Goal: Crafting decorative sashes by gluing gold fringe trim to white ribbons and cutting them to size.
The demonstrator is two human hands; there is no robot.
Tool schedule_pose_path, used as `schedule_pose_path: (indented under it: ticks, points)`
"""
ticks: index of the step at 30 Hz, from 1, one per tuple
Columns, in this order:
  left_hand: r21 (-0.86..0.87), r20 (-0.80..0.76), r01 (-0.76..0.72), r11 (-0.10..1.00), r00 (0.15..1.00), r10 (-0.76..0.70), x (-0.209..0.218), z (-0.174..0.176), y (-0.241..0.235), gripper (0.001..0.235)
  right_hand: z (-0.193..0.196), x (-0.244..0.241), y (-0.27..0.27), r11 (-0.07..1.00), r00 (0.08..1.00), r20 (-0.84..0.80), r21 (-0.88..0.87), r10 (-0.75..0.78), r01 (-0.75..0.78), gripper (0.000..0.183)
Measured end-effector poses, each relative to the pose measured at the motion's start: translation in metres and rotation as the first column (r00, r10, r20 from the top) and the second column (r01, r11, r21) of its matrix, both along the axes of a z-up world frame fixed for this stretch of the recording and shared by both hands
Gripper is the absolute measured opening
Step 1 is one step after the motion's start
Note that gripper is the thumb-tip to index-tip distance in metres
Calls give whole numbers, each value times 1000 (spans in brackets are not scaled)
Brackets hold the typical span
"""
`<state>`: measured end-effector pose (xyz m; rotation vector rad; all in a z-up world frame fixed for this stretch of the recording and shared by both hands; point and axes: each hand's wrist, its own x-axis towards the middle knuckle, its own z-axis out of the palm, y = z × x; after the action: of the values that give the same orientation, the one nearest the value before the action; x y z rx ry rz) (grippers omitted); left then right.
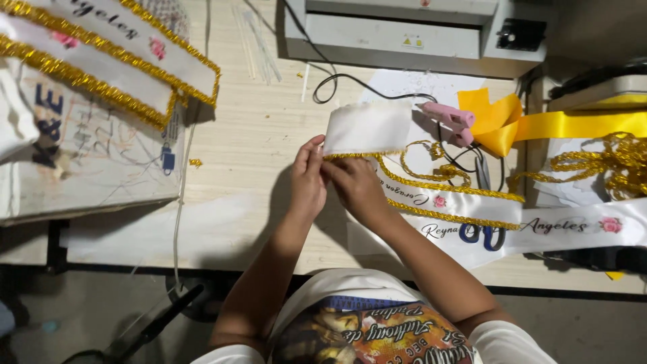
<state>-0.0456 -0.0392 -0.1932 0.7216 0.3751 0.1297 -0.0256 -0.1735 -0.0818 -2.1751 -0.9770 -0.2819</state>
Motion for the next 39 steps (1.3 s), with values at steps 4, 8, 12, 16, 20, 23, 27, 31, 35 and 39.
schedule_pose_path:
  ticks: [4,8,12,16,20,23,27,31,35,39]
  points:
    - [-100,-19,115,988,993,-117,-8,29,4,39,-31,16,-7,996,969,-241,-59,50,-65,49]
    - [-23,91,174,984,981,-172,-16,-18,-1,36,-31,33,-11,982,910,-377,-11,170,-188,33]
    - [103,74,187,977,978,-195,-24,-115,1,19,12,41,-9,991,744,-656,53,126,-122,20]
    - [91,-34,146,985,989,-144,-13,-31,3,14,-5,49,-25,997,873,-484,52,67,-48,20]
    - [150,-125,91,985,989,-73,-7,-23,5,10,-19,40,-35,988,942,-305,-107,-138,110,35]
    - [82,-118,1,997,993,9,-5,-50,1,13,-41,23,-32,995,998,-8,-80,-68,67,54]
    - [68,-137,-42,997,989,51,-7,-67,1,23,-83,12,-27,988,990,-24,-64,-140,138,24]
    - [872,-47,-50,486,982,184,-4,50,22,46,-64,28,-37,997,964,-264,-74,-30,10,15]
    - [833,123,-344,-434,879,-461,24,79,57,38,-63,38,-51,986,900,-408,2,155,-169,13]
    - [933,-278,72,-353,765,-580,44,66,76,10,-81,47,-68,996,809,-588,66,-16,68,21]
